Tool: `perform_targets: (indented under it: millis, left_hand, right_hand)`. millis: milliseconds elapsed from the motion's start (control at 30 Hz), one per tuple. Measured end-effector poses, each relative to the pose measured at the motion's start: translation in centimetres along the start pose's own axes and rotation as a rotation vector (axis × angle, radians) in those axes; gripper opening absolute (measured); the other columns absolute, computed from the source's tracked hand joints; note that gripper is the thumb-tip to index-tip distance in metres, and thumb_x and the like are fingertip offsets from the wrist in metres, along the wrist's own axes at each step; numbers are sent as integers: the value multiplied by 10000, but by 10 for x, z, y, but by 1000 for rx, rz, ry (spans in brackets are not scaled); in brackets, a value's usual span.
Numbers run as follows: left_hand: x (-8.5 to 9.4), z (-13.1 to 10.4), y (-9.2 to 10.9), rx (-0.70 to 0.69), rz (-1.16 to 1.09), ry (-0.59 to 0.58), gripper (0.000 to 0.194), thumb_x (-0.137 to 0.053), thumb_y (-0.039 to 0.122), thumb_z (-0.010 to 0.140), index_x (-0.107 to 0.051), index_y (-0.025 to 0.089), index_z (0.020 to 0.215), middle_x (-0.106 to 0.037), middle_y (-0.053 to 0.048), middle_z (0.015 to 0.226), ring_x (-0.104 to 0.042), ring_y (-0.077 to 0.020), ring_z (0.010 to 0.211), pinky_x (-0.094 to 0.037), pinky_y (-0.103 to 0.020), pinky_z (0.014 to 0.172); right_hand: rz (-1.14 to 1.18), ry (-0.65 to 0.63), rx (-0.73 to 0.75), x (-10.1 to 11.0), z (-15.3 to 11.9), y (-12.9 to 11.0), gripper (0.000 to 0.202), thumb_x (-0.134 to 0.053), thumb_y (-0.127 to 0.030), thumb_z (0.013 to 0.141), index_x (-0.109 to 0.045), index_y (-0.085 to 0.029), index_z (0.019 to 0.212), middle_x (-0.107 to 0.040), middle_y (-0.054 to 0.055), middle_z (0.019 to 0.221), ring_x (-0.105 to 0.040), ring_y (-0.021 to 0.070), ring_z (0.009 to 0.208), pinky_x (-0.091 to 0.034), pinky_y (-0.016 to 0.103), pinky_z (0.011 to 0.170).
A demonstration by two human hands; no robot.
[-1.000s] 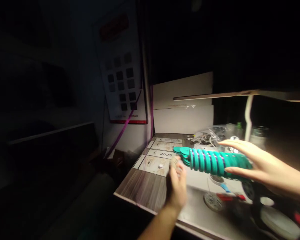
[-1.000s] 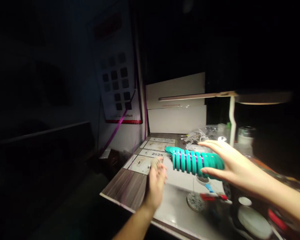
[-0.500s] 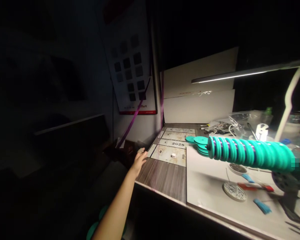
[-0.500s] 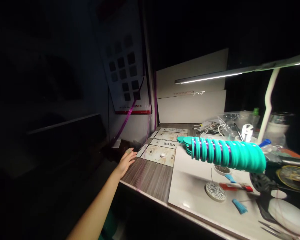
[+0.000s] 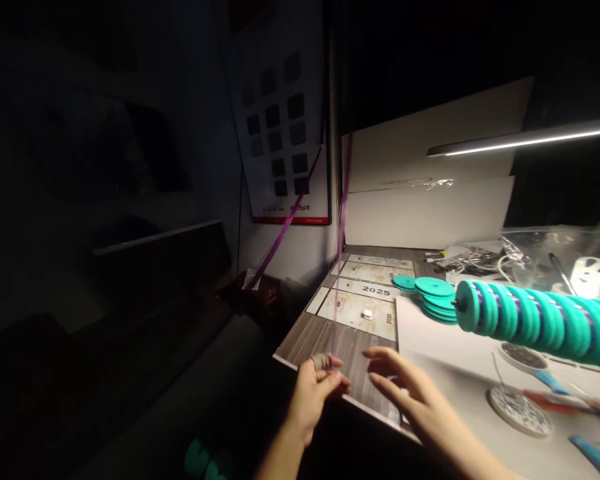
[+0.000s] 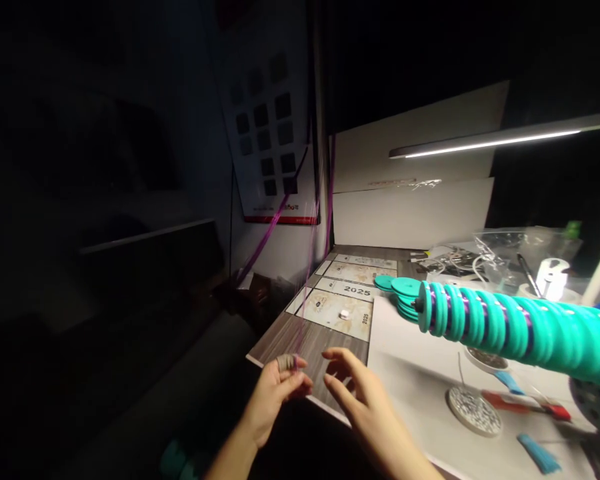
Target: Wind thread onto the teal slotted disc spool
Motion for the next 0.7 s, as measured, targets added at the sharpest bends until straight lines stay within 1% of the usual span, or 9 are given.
perform_targets:
  millis: [100,167,267,367,433,500,533,600,700]
  left_hand:
    - [-2,-19,-14,3,-5,-26,239,-620,275,669,-535,119,828,-623,-52,672,-580,-144,655,-428,-295,718]
    - [2,-31,-24,28,13,-73,297,-642,295,646,-558,123,873,-632,-71,762,-585,-179,742,-419,-316,753]
    - [15,-48,-35,119,92,-223,445,-675,276,607,-532,178,1017,-617,-65,924,-554,-222,891,-392,-351,811]
    - [37,-52,-26,154,253,-363,433,-675,241,601,-539,208,1010,-598,-39,966,-522,-228,949,-357,-368,856]
    - [52,-40,-4,80,298,-283,359,-632,259,649,-536,188,988,-586,-45,956,-512,-214,954,-334,-365,882]
    - [62,-21,25,-58,277,-97,367,-567,276,710,-477,176,1051,-556,-65,994,-492,-192,983,-306,-349,914]
    - [60,-11,38,-127,257,-32,402,-552,276,723,-436,175,1094,-532,-77,1036,-477,-184,1007,-297,-337,926]
    - [41,5,56,-194,207,-52,507,-584,263,697,-370,184,1149,-479,-94,1115,-458,-175,1036,-312,-309,917]
    - [-3,20,57,-20,91,-351,581,-634,241,638,-339,204,1137,-511,-87,1068,-564,-157,849,-427,-277,732]
  right_hand:
    - [396,-119,-109,-45,19,9,505,-558,-521,607,-462,-195,980,-518,35,862,-517,171,817,-443,276,704]
    - [633,-138,-158,-63,19,12,522,-652,-465,554,-479,-181,956,-516,18,846,-519,146,796,-433,241,687]
    - [852,-188,-210,-76,5,10,439,-675,-419,577,-484,-171,886,-520,-10,755,-518,98,661,-410,206,603]
    - [862,-266,-222,-76,-12,6,377,-624,-445,638,-491,-171,859,-520,-18,673,-509,93,613,-392,197,580]
    - [733,-214,-190,-70,-16,7,398,-602,-496,633,-525,-172,852,-545,0,696,-523,124,687,-408,212,640]
    - [578,-126,-138,-66,-15,10,449,-577,-549,622,-548,-178,872,-569,16,751,-526,155,773,-410,233,736]
    - [515,-103,-111,-67,-14,12,481,-564,-569,620,-551,-179,901,-576,20,775,-524,164,808,-402,239,776]
    - [438,-135,-62,-79,-10,15,553,-538,-594,629,-531,-171,987,-579,27,816,-522,164,839,-393,243,808]
    - [322,-256,-31,-102,-7,23,617,-503,-583,676,-457,-156,1120,-564,42,909,-517,156,890,-395,242,821]
Point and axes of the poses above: each hand's wrist, its own z-axis towards the middle knuckle, its own x-axis out of the back of the hand, y = z × x, the point moved 5 cm from there along z, towards the middle knuckle
